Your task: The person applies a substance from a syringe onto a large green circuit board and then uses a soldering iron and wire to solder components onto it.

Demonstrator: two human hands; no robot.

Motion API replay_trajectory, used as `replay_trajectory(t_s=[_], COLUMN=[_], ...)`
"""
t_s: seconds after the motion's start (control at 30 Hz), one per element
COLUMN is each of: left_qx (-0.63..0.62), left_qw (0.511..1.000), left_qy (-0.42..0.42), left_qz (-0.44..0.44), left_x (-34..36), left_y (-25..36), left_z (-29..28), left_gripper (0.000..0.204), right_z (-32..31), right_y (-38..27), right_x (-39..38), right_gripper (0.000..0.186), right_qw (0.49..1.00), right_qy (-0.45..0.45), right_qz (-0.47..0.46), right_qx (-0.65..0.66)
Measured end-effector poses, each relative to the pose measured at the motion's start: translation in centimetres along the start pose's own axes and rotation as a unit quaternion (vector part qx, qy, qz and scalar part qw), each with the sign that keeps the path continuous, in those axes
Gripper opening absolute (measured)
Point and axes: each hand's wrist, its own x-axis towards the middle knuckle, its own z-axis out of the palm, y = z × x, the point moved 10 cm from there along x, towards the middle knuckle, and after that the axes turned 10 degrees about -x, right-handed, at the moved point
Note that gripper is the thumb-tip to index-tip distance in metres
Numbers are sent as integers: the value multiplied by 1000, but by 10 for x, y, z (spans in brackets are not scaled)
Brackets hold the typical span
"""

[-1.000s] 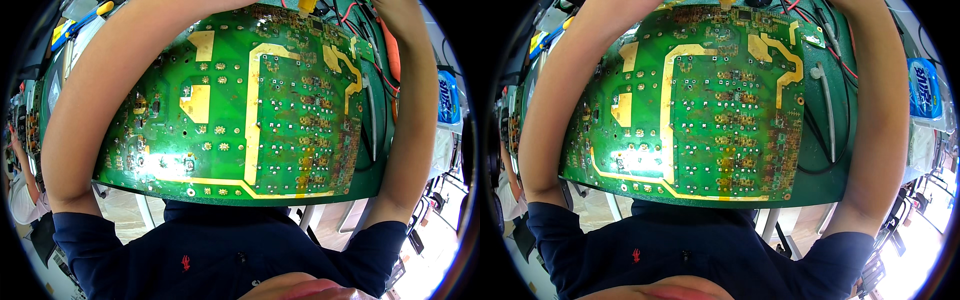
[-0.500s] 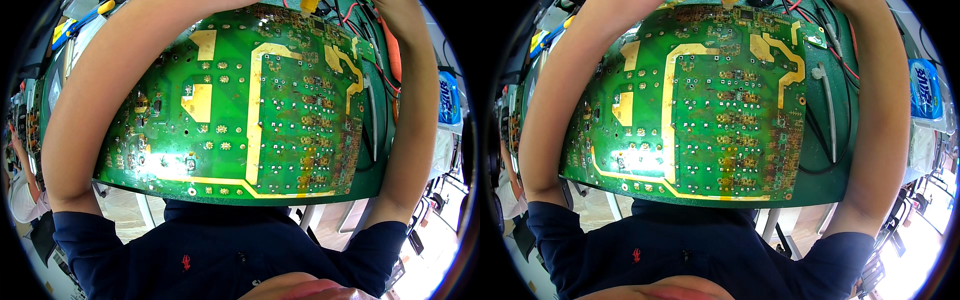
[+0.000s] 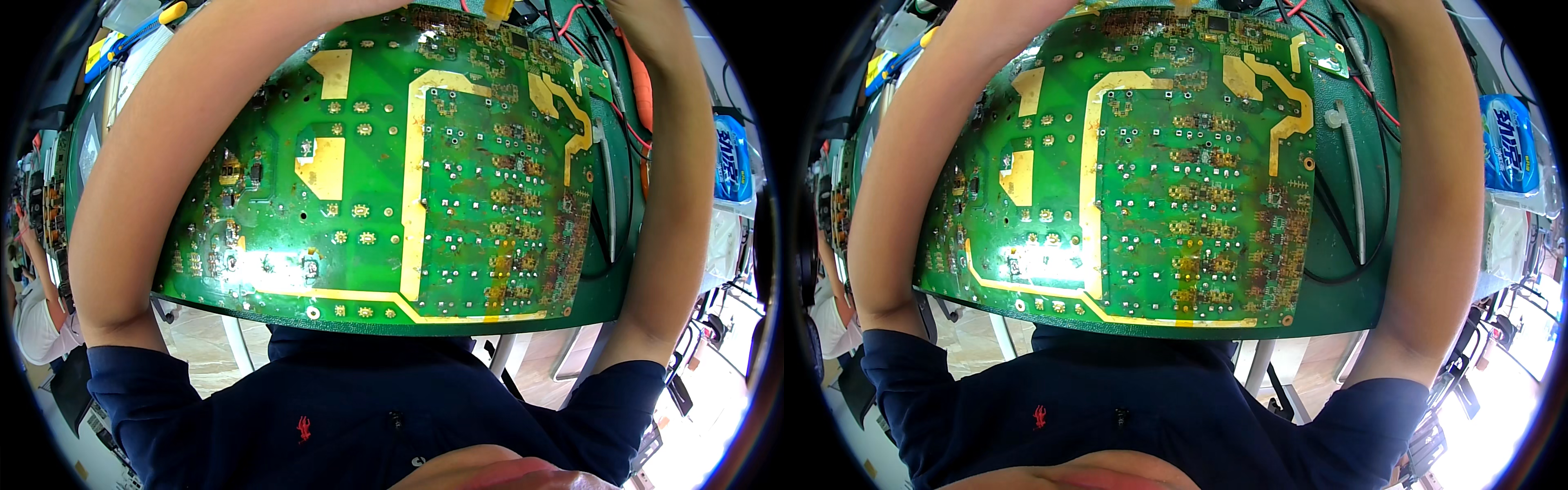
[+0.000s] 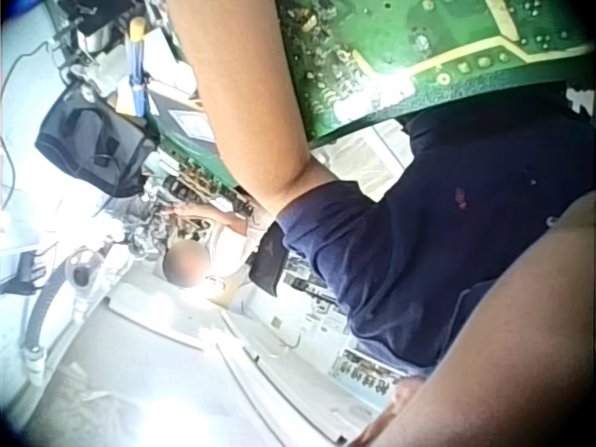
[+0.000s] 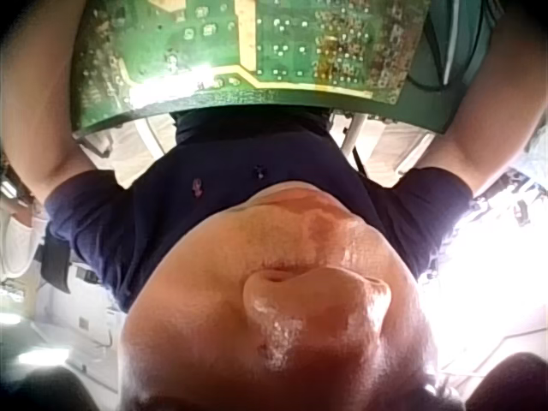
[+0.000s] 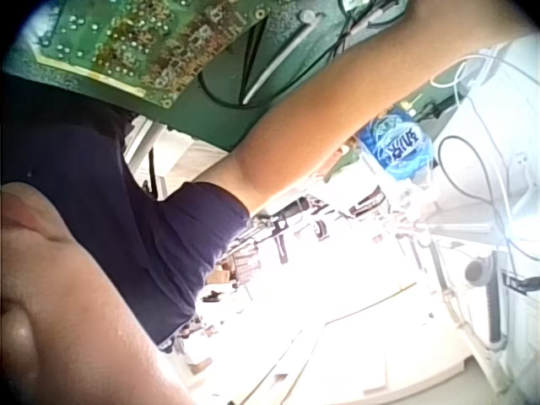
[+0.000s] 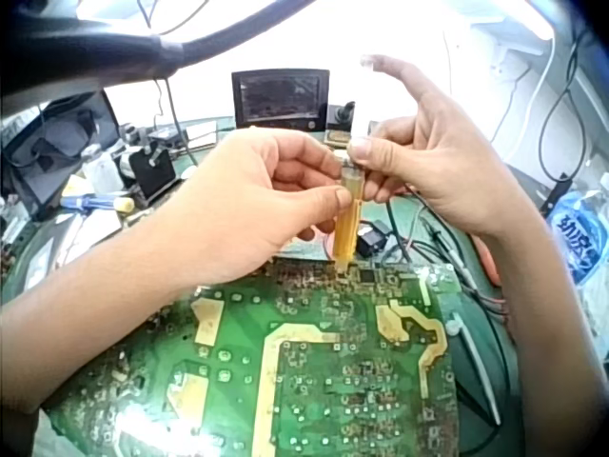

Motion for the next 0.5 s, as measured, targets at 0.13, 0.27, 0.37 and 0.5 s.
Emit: replay_trajectory(t_s=[0.13, 0.27, 0.37, 0.5], left_qx=[-14, -80, -113, -164], left_qw=[1000, 996, 992, 983], left_qy=[-3, -13, -28, -78], left_qz=[5, -30, -43, 13], left_x=[1, 6, 8, 11], left_y=[0, -6, -5, -6], left_z=[0, -1, 1, 0], left_gripper=[24, 24, 23, 22], right_z=[-2, -5, -6, -3], right_y=[-2, -13, -24, -43], right_x=[-1, -2, -6, -7], right_gripper=[72, 71, 71, 70], right_qw=[999, 999, 995, 996], right_qy=[0, 2, 7, -5], right_qz=[-36, -38, -83, -58], right_qx=[18, -23, -49, -74])
